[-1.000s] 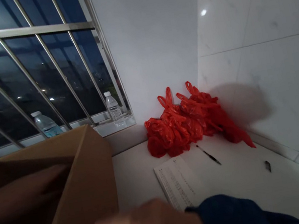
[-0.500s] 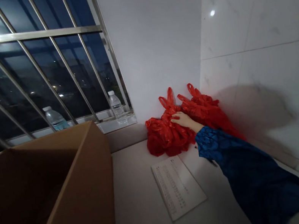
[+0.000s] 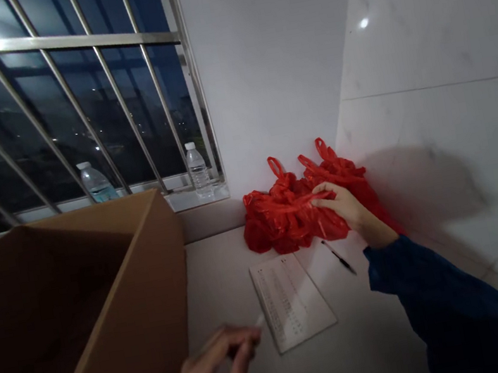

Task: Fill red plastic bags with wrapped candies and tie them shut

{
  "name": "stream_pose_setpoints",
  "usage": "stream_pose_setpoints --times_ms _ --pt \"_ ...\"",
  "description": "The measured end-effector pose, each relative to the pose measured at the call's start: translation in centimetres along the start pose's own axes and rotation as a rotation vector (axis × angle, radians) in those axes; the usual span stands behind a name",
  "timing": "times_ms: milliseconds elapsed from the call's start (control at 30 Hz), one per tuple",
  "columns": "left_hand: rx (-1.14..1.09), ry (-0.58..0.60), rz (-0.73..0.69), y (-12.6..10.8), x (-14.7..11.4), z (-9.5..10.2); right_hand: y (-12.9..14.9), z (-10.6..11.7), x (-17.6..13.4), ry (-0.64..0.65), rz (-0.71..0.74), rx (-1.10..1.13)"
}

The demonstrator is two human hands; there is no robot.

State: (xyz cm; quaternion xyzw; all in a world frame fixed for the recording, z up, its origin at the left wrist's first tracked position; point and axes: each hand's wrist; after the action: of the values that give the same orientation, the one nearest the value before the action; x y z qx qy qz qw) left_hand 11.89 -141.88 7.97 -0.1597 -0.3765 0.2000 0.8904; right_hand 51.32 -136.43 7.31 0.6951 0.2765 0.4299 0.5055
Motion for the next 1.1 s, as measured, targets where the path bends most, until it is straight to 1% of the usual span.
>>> stream_pose_setpoints --times_ms 33,100,200,233,267,333,367,400,433,500,533,567,600,700,767,833,900,933,1000,1067,1100 --pt "-0.005 -0.015 0.039 0.4 0.9 -0.7 -0.1 -0.9 -0.9 0.068 -0.002 -0.007" --pt "0.015 -0.090 0.066 1.3 2.9 -2.2 -1.0 -2.9 -2.5 0.215 0.007 -0.040" --pt "0.127 -0.179 0.000 3.1 5.2 -4.6 -3.1 -5.9 -4.1 0.411 0.097 -0.176" --pt "0.184 -0.179 -0.009 3.9 5.5 -5.4 -3.9 -6.8 -4.6 0.454 0.132 -0.223" --pt "0.234 -0.147 0.005 4.8 5.7 -6.1 -4.6 -7.5 -5.0 0.485 0.160 -0.261" --pt "0.277 -0.015 0.082 6.5 5.5 -7.3 -5.6 -8.4 -6.0 0.510 0.187 -0.304" --pt "0.272 0.051 0.119 7.2 5.3 -7.8 -5.8 -8.6 -6.6 0.489 0.210 -0.336" --pt "0.260 0.102 0.148 7.8 5.0 -8.1 -5.8 -8.6 -7.3 0.435 0.255 -0.385" --pt "0.246 0.132 0.165 8.2 4.8 -8.4 -5.8 -8.6 -8.0 0.348 0.318 -0.443" --pt "0.227 0.138 0.180 8.6 4.4 -8.7 -5.4 -8.3 -9.7 0.124 0.452 -0.554" --pt "0.217 0.132 0.188 8.7 4.4 -8.8 -5.2 -8.3 -10.6 0.038 0.501 -0.597" --pt "0.204 0.125 0.195 8.6 4.4 -8.8 -5.2 -8.3 -11.4 -0.004 0.523 -0.630" --pt "0.188 0.118 0.200 8.6 4.4 -9.0 -5.3 -8.4 -12.2 -0.004 0.525 -0.668" --pt "0.127 0.095 0.208 8.4 4.6 -9.5 -6.3 -9.1 -13.3 0.093 0.448 -0.752" --pt "0.090 0.072 0.224 8.4 4.5 -9.8 -7.1 -9.4 -13.2 0.137 0.381 -0.736" --pt "0.068 0.033 0.259 8.5 4.4 -9.8 -7.4 -9.2 -12.7 0.174 0.353 -0.709" --pt "0.064 -0.023 0.303 9.0 4.2 -9.4 -7.3 -8.1 -12.1 0.189 0.364 -0.719" --pt "0.068 -0.059 0.325 9.4 4.1 -9.1 -7.2 -7.3 -11.8 0.176 0.380 -0.732" --pt "0.090 -0.144 0.370 10.4 3.7 -8.2 -7.1 -5.3 -11.5 0.108 0.397 -0.764" --pt "0.119 -0.221 0.401 11.3 3.3 -7.3 -7.3 -3.3 -11.4 0.056 0.368 -0.790" --pt "0.131 -0.245 0.406 11.7 3.0 -7.0 -7.4 -2.4 -11.5 0.059 0.342 -0.800"
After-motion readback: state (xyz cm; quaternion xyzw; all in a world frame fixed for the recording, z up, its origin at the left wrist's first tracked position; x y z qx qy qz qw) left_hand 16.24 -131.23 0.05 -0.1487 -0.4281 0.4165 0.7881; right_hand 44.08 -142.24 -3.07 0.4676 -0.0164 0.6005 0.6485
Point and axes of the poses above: each hand's wrist, its own x-axis towards the middle knuckle, its own z-axis out of the back of the hand, y = z × x, and after that the axes turned 7 degrees about -z, right-handed
